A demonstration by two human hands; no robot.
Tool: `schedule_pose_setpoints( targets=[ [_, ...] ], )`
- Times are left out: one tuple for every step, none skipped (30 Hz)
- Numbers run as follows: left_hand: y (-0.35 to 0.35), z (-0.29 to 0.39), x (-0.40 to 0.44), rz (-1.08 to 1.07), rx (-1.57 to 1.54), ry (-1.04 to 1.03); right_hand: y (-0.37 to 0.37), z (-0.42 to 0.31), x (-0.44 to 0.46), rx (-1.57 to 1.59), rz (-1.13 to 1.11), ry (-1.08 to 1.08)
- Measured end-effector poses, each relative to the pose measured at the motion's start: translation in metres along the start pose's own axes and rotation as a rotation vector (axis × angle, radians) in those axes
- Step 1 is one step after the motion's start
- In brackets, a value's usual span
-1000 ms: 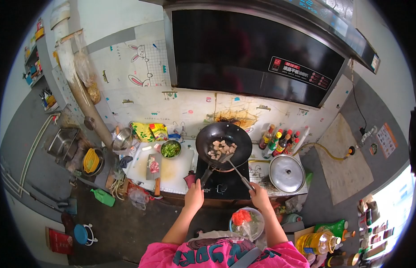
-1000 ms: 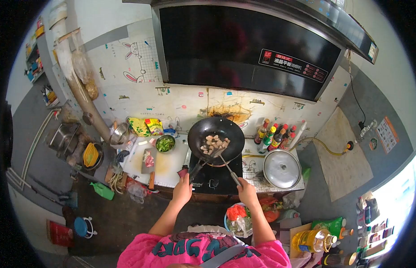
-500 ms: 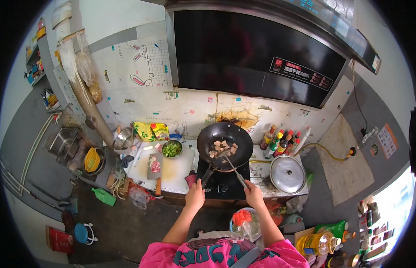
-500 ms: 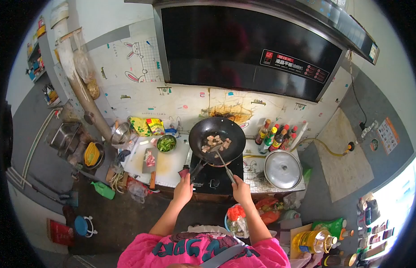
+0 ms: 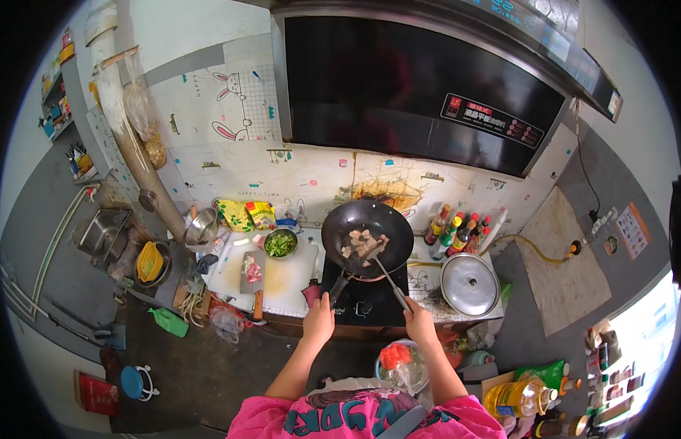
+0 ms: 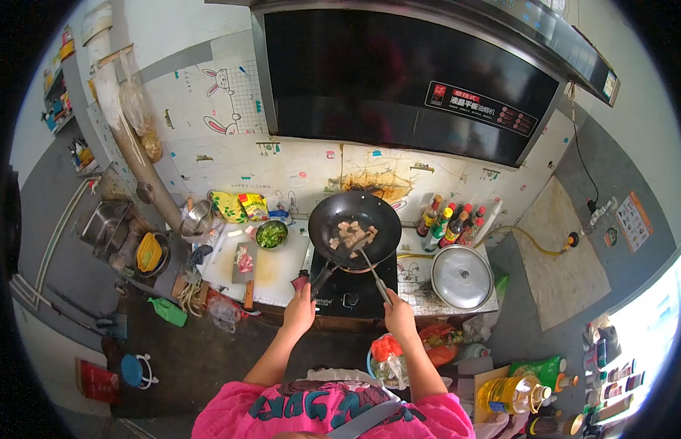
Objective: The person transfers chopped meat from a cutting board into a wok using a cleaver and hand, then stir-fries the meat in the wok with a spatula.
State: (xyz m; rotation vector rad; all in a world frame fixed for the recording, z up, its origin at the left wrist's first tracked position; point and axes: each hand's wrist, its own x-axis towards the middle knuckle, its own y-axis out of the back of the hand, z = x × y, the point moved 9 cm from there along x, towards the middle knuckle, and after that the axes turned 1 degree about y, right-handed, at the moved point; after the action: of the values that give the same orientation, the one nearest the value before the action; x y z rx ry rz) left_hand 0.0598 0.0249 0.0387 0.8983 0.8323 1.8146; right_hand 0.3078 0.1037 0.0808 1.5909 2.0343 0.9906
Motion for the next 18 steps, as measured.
schedule_pose_setpoints(
  targets=[
    [0.0, 0.0, 0.0, 0.003, -0.002, -0.002, 0.002, -0.001, -0.001, 0.009, 0.003, -0.001],
    [-0.001, 0.0, 0.0, 0.005, -0.004, -0.003, 0.001, -0.001, -0.001, 0.026, -0.005, -0.008],
    [-0.001, -0.001, 0.0, 0.001, -0.001, -0.002, 0.0, -0.001, -0.003, 0.044, -0.013, -0.016],
    [-0.002, -0.001, -0.001, -0.002, 0.001, -0.001, -0.001, -0.001, -0.004, 0.062, -0.021, -0.025],
    [-0.002, -0.001, 0.0, -0.005, 0.004, 0.0, -0.003, -0.002, -0.004, 0.071, -0.014, -0.007],
    [-0.002, -0.001, -0.001, -0.004, 0.005, -0.001, -0.007, -0.002, -0.005, 0.081, -0.007, 0.012],
    [-0.002, -0.001, -0.001, -0.003, 0.006, -0.002, -0.011, -0.002, -0.004, 0.09, 0.0, 0.03],
    [-0.002, -0.001, 0.0, -0.002, 0.007, -0.002, -0.014, -0.001, -0.003, 0.094, -0.007, 0.027],
    [-0.002, -0.001, 0.0, -0.002, 0.005, -0.003, -0.018, -0.001, -0.002, 0.098, -0.014, 0.024],
    [-0.001, -0.001, 0.0, -0.002, 0.004, -0.004, -0.023, 0.0, -0.001, 0.102, -0.021, 0.022],
    [-0.001, -0.001, 0.0, -0.003, 0.003, -0.005, -0.03, 0.005, 0.002, 0.156, -0.037, -0.011],
    [-0.001, -0.001, 0.0, -0.001, -0.001, -0.008, -0.039, 0.011, 0.005, 0.209, -0.053, -0.045],
    [-0.001, -0.001, 0.0, 0.002, -0.004, -0.012, -0.047, 0.016, 0.008, 0.263, -0.068, -0.078],
    [-0.001, -0.001, 0.0, 0.004, -0.007, -0.015, -0.056, 0.02, 0.009, 0.317, -0.084, -0.111],
    [-0.001, -0.001, 0.0, 0.006, -0.004, -0.017, -0.059, 0.015, 0.009, 0.446, -0.082, -0.138],
    [-0.002, -0.002, 0.0, 0.009, -0.003, -0.018, -0.058, 0.009, 0.01, 0.438, -0.076, -0.14],
    [-0.003, -0.003, 0.0, 0.011, -0.002, -0.02, -0.054, 0.003, 0.009, 0.43, -0.07, -0.144],
    [-0.003, -0.003, 0.0, 0.017, -0.004, -0.025, -0.049, -0.002, 0.01, 0.421, -0.065, -0.149]
  ],
)
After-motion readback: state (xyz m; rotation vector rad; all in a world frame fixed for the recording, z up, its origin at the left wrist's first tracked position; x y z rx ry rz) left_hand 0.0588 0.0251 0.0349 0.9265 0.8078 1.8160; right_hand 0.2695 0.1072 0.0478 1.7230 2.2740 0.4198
